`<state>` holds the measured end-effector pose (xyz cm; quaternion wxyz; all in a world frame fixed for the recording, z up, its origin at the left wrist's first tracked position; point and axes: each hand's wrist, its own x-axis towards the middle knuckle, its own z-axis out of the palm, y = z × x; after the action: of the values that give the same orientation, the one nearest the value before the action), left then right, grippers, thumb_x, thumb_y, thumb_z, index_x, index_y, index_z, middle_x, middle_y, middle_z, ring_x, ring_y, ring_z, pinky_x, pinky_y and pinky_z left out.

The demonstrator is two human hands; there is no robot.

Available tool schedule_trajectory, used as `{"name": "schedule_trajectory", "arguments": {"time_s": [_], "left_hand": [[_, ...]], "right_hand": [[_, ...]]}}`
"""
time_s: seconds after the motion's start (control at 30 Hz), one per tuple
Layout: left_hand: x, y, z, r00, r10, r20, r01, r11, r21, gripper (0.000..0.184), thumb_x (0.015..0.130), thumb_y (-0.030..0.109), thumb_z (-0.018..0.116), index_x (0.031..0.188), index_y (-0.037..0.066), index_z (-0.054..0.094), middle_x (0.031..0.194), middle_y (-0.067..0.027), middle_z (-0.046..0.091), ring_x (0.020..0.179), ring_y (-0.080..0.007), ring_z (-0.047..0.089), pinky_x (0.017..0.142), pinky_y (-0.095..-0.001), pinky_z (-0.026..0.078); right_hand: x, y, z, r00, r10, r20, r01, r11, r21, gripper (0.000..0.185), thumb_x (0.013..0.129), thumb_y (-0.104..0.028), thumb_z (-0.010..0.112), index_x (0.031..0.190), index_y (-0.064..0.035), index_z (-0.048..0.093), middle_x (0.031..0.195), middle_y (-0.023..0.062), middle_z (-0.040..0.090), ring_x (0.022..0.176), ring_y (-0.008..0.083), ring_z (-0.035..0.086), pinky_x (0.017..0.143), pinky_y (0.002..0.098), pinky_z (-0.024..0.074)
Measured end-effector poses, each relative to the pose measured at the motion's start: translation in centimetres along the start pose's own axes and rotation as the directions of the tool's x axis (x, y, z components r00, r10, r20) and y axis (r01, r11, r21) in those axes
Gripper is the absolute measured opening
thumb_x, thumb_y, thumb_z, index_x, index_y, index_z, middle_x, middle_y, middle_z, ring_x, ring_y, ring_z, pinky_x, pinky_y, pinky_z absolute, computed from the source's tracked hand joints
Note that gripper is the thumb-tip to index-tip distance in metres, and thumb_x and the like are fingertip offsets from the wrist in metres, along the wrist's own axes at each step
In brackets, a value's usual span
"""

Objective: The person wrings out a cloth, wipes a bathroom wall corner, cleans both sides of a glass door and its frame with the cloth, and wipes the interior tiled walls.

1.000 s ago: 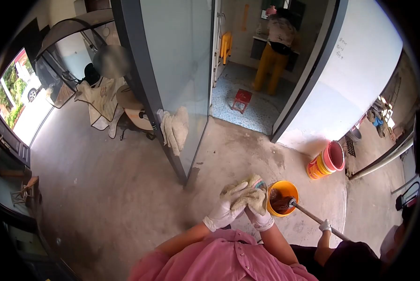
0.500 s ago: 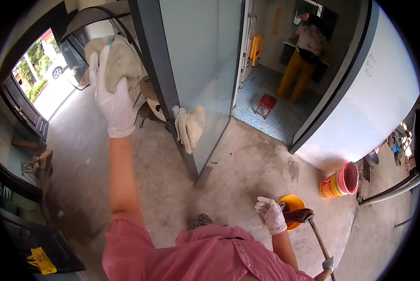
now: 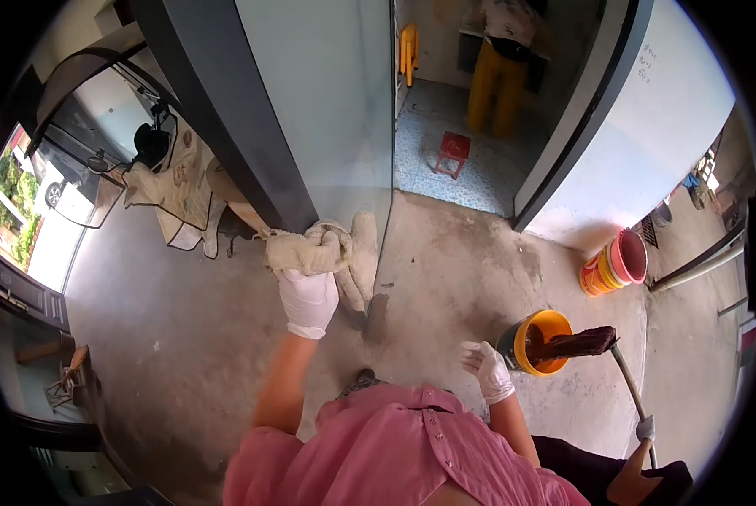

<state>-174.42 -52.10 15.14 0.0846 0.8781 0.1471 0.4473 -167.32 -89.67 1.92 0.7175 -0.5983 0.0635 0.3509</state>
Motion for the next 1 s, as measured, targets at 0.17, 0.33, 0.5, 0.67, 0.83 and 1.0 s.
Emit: {"name": "schedule_trajectory", "arguments": {"time_s": [0.17,0.33,0.5,0.67,0.83,1.0], "left_hand": [[-2.2,0.0,-2.1,0.972,-0.202,0.119,0.228,0.932,-0.282,0.025,0.081,0.003,0.062,0.106,0.003,0.064,0.122,-0.0199,0.046,0.107,-0.0381,0.052,0.090,-0.0363,0.043],[-3.0,1.6,-6.2,0.961,-0.041,0.275,0.179,0.847,-0.501,0.029,0.078,0.001,0.065,0.107,0.001,0.064,0.127,-0.0235,0.041,0.114,-0.0374,0.050,0.095,-0.0369,0.041],[-4.2,3.6,-6.9,0.743,0.222,0.631,0.406,0.601,-0.689,0.036,0.076,0.010,0.069,0.111,0.001,0.064,0.132,-0.0299,0.037,0.120,-0.0430,0.046,0.099,-0.0415,0.040],[-5.5,1.8,-8.1,0.761,-0.161,0.629,0.595,0.559,-0.577,0.045,0.078,0.001,0.068,0.122,0.007,0.061,0.142,-0.0205,0.039,0.126,-0.0290,0.047,0.089,-0.0328,0.049],[0.4,-2.2,-7.0,0.921,-0.292,0.259,0.371,0.862,-0.347,0.064,0.077,-0.002,0.066,0.137,0.003,0.042,0.139,-0.0147,0.044,0.121,-0.0254,0.049,0.086,-0.0303,0.047],[3.2,-3.3,-2.1,0.976,-0.034,0.216,0.087,0.967,-0.240,0.060,0.078,-0.001,0.068,0.132,0.000,0.041,0.123,-0.0115,0.054,0.106,-0.0184,0.054,0.085,-0.0298,0.046]], "right_hand": [[0.2,-2.2,10.9,0.982,-0.072,0.175,0.079,0.996,-0.038,0.049,0.094,-0.043,0.051,0.116,0.0002,0.058,0.112,0.0117,0.061,0.100,0.0221,0.059,0.089,0.0373,0.0474],[-1.3,-4.3,21.0,0.870,-0.010,0.493,-0.091,0.979,0.181,0.046,0.094,-0.033,0.056,0.130,-0.0043,0.048,0.118,0.0091,0.058,0.108,0.0203,0.058,0.091,0.0344,0.0483],[-0.8,-3.7,21.8,0.853,-0.011,0.522,-0.178,0.934,0.310,0.047,0.090,-0.019,0.063,0.131,-0.0061,0.045,0.121,0.0091,0.057,0.111,0.0221,0.056,0.095,0.0366,0.0476],[-0.2,-5.0,20.1,0.916,-0.175,0.362,0.012,0.911,0.412,0.039,0.093,-0.019,0.058,0.127,-0.0045,0.044,0.116,0.0127,0.060,0.102,0.0228,0.061,0.086,0.0358,0.0518],[5.0,-6.2,17.7,0.925,-0.192,0.327,0.132,0.972,0.197,0.043,0.093,-0.028,0.056,0.122,0.0032,0.050,0.097,0.0194,0.066,0.098,0.0291,0.063,0.084,0.0412,0.0510],[8.8,-5.4,24.3,0.821,-0.225,0.525,0.198,0.974,0.108,0.040,0.088,-0.014,0.063,0.124,-0.0009,0.051,0.116,0.0128,0.060,0.101,0.0236,0.061,0.086,0.0354,0.0490]]}}
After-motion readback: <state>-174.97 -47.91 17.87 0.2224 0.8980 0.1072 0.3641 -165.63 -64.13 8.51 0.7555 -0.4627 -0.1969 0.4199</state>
